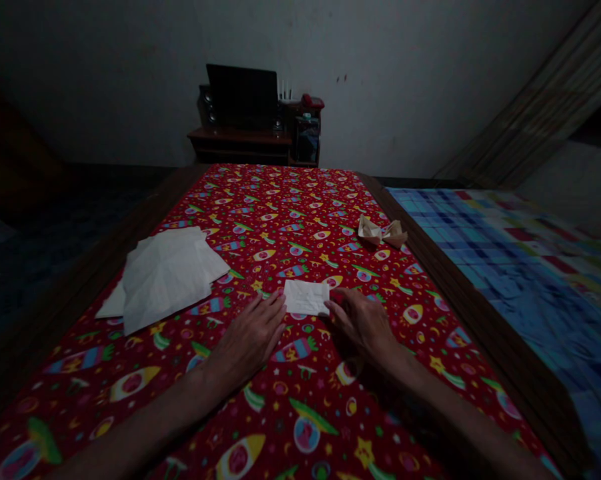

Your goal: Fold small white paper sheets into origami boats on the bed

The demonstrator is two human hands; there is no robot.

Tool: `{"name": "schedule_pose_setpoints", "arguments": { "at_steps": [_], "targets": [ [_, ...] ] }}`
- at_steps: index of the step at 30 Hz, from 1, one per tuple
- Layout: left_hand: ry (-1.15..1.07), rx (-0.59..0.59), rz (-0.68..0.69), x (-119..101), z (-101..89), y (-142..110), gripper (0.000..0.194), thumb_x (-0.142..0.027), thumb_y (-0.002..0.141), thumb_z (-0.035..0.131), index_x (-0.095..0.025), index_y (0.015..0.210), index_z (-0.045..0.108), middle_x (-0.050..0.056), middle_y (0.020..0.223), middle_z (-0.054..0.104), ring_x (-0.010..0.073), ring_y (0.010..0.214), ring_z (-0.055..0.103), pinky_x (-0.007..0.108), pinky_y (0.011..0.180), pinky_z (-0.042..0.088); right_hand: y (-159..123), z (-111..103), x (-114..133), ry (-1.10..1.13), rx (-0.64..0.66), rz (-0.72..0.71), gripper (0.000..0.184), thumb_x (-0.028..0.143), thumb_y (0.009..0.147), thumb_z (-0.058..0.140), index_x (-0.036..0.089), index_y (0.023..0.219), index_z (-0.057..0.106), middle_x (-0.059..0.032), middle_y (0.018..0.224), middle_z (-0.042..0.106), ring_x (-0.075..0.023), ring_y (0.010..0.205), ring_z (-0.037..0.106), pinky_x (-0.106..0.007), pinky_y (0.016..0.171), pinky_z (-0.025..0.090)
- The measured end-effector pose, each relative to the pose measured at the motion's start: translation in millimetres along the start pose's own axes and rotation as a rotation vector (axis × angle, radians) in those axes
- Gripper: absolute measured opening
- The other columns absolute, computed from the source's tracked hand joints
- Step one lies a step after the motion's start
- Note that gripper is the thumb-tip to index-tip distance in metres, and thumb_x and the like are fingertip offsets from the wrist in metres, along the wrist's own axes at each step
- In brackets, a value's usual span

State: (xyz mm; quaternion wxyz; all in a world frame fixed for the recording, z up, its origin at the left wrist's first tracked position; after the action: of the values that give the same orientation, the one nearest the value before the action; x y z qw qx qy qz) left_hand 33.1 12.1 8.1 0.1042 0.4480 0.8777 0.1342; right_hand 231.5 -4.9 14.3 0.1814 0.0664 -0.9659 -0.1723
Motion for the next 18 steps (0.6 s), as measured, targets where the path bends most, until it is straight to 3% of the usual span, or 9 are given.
{"name": "schedule_pose_setpoints", "arguments": {
  "at_steps": [5, 9, 14, 16, 18],
  "targets": [
    [-0.022, -0.016, -0.003, 3, 3.4, -7, 0.034, -0.017, 0.092, 0.038, -0.01, 0.121, 0.054, 0.012, 0.129, 0.056, 0.0228, 0.124, 0.048, 0.043, 0.105, 0.04, 9, 15, -9, 0.131, 0.085, 0.093, 0.02, 0.038, 0.083, 0.057, 0.018, 0.081, 0.057, 0.0005, 0.069, 0.062, -0.0124, 0.058, 0.056, -0.021, 0.051, 0.035],
    [-0.072, -0.015, -0.024, 6, 4.0, -8, 0.04, -0.015, 0.092, 0.038, -0.012, 0.131, 0.044, 0.012, 0.139, 0.046, 0.0215, 0.13, 0.04, 0.042, 0.107, 0.037, 3, 23, -6, 0.252, 0.079, 0.056, 0.018, 0.031, 0.085, 0.054, 0.018, 0.072, 0.054, 0.0024, 0.064, 0.057, -0.0101, 0.055, 0.052, -0.02, 0.049, 0.033],
    [-0.07, -0.141, -0.081, 5, -19.8, -2, 0.056, -0.016, 0.093, 0.038, -0.02, 0.145, 0.018, 0.01, 0.151, 0.022, 0.0254, 0.139, 0.022, 0.048, 0.11, 0.031, -8, 8, 20, 0.114, -0.163, -0.24, 0.015, 0.019, 0.088, 0.045, 0.017, 0.078, 0.057, -0.0028, 0.073, 0.059, -0.0113, 0.06, 0.052, -0.021, 0.054, 0.037],
    [-0.039, -0.183, -0.039, 0, -30.0, 1, 0.057, -0.017, 0.092, 0.041, -0.022, 0.144, 0.018, 0.011, 0.15, 0.025, 0.0266, 0.138, 0.023, 0.049, 0.11, 0.03, -9, 1, 34, -0.009, -0.237, -0.372, 0.018, 0.016, 0.089, 0.044, 0.017, 0.078, 0.058, -0.0037, 0.074, 0.059, -0.0116, 0.06, 0.051, -0.022, 0.055, 0.035],
    [-0.017, -0.209, 0.007, -4, -35.8, 3, 0.052, -0.015, 0.091, 0.042, -0.019, 0.14, 0.027, 0.012, 0.142, 0.038, 0.0263, 0.133, 0.032, 0.047, 0.107, 0.033, -10, -3, 45, -0.097, -0.272, -0.478, 0.02, 0.015, 0.09, 0.044, 0.017, 0.076, 0.058, -0.004, 0.073, 0.059, -0.0124, 0.062, 0.05, -0.024, 0.057, 0.034]
  ]
}}
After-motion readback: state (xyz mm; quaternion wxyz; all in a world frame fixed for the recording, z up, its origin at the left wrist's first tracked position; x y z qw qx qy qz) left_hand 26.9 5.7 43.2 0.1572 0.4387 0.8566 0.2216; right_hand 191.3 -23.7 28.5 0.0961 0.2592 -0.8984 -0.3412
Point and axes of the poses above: each hand's wrist, its own y-axis towards the middle knuckle, its own z-axis out of the palm, x = y × z, the point moved 5 cm from there along y, towards the middle knuckle
